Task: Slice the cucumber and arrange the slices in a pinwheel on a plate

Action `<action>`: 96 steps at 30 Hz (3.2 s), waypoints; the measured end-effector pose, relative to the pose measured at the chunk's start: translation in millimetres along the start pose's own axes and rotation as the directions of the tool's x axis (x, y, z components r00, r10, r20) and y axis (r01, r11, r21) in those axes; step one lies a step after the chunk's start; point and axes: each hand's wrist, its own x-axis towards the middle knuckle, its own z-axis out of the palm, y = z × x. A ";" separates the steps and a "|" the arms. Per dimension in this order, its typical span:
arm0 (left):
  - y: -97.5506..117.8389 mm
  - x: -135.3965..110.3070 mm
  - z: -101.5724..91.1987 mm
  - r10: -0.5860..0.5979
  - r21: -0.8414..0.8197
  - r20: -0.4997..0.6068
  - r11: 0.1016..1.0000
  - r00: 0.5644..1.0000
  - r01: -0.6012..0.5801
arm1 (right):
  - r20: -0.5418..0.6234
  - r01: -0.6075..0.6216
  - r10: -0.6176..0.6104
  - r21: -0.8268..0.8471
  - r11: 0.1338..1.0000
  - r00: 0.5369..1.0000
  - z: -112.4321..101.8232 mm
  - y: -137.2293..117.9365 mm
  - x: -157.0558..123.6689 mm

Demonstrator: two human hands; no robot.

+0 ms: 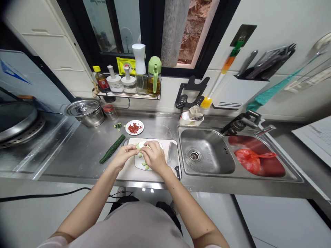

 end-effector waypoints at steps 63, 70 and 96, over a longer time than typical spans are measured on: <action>-97.7 44.5 -33.5 0.085 0.755 -0.360 0.612 0.929 0.236 | 0.587 -0.475 0.494 -0.201 0.857 0.642 99.7 60.0 5.3; -92.4 48.2 -28.5 0.110 0.863 -0.339 0.433 0.934 0.262 | 0.624 -0.405 0.494 -0.293 0.866 0.605 108.9 60.5 4.1; -99.1 44.8 -27.3 0.217 0.947 -0.236 0.268 0.947 0.174 | 0.598 -0.325 0.464 -0.332 0.885 0.653 111.0 63.8 -4.6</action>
